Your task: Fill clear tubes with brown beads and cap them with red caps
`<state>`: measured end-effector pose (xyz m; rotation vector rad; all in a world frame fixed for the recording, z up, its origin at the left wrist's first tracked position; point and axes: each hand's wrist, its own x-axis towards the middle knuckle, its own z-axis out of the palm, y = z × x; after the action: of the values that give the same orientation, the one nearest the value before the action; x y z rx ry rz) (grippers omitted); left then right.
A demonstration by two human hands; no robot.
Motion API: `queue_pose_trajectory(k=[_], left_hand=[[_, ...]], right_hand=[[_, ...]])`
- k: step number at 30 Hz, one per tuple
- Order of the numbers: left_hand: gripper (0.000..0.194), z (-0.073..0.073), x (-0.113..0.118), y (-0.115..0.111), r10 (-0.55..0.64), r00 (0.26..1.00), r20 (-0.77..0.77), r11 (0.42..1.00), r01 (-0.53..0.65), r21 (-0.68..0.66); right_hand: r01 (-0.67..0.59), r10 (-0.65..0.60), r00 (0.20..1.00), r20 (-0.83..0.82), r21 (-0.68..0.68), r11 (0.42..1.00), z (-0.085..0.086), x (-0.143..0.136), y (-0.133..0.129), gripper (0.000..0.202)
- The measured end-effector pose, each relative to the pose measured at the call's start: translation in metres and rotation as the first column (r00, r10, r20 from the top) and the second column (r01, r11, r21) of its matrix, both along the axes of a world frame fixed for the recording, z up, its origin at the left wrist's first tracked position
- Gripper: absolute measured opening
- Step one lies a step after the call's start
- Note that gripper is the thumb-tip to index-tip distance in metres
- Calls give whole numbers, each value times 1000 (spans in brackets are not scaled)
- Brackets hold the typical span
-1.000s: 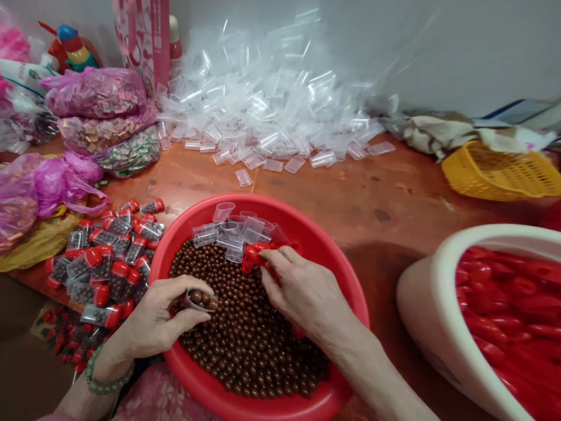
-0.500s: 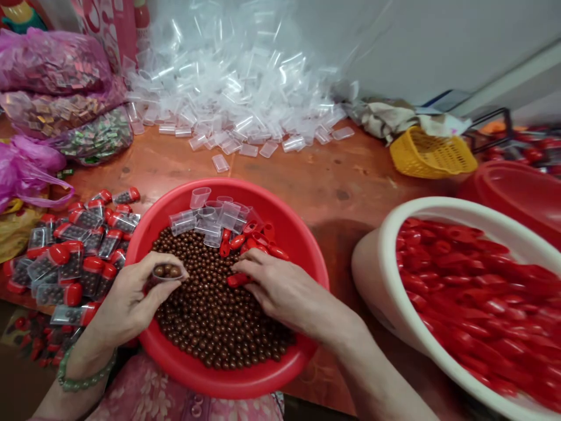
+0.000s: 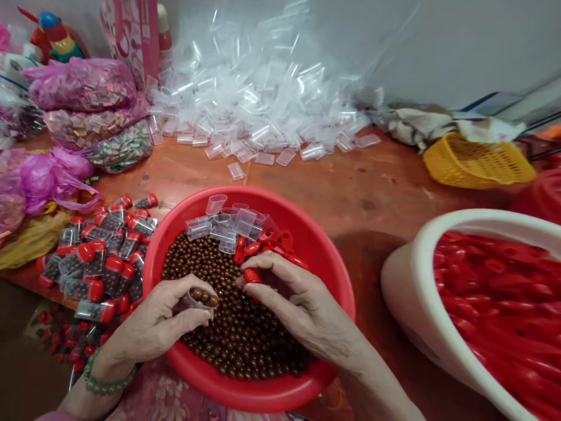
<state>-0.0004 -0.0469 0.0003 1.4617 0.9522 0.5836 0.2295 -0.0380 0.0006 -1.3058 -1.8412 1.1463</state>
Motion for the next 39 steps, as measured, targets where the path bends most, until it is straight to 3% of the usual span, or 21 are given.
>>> queue_pose_trajectory(k=[2, 4, 9, 12, 15, 17, 21, 25, 28, 30, 32, 36, 39], left_hand=[[14, 0, 1, -2, 11, 1000, 14, 998, -10, -56], [13, 0, 2, -3, 22, 1000, 20, 998, -21, -65], [12, -5, 5, -9, -7, 998, 68, 997, 12, -79], [14, -8, 7, -10, -3, 996, 90, 996, 10, -85], [17, -9, 8, -10, -14, 993, 121, 996, 24, -84], [15, -10, 8, -9, 3, 995, 99, 997, 5, -81], [13, -11, 6, -8, 4, 1000, 12, 998, -3, -59], [14, -11, 5, -6, 63, 997, 50, 995, -59, -82], [13, -10, 5, -6, 60, 995, 85, 990, -48, -135], [14, -9, 6, -5, 83, 988, 127, 980, -58, -192], [16, -8, 8, -4, 163, 969, 184, 958, -110, -266], [17, -9, 12, -2, 304, 928, 216, 924, -232, -304], [16, -11, 13, -2, 230, 951, 207, 951, -175, -253]], right_hand=[[23, -38, 987, -157, -94, 995, 7, -8, -4, 23], [-4, -20, 975, -221, -105, 994, 11, -16, -6, 25], [-88, 83, 978, -189, -18, 996, 14, -30, -9, 27], [-81, 94, 991, -92, 130, 988, 15, -35, -8, 20], [-158, 157, 987, 30, 323, 933, 17, -38, -5, 13], [-219, 200, 976, 89, 365, 905, 18, -35, -3, 13], [-362, 303, 927, 223, 305, 881, 20, -19, -3, 20], [-351, 282, 928, 242, 318, 881, 26, -4, -2, 21], [-215, 188, 974, 123, 268, 939, 29, -4, 1, 19], [-80, 80, 997, 6, 128, 988, 27, -8, 3, 21], [12, -16, 993, -120, -33, 999, 22, -15, 3, 23], [-21, -56, 933, -356, -209, 978, 9, -27, 2, 20], [-16, -59, 921, -385, -188, 982, 4, -35, 1, 19]])
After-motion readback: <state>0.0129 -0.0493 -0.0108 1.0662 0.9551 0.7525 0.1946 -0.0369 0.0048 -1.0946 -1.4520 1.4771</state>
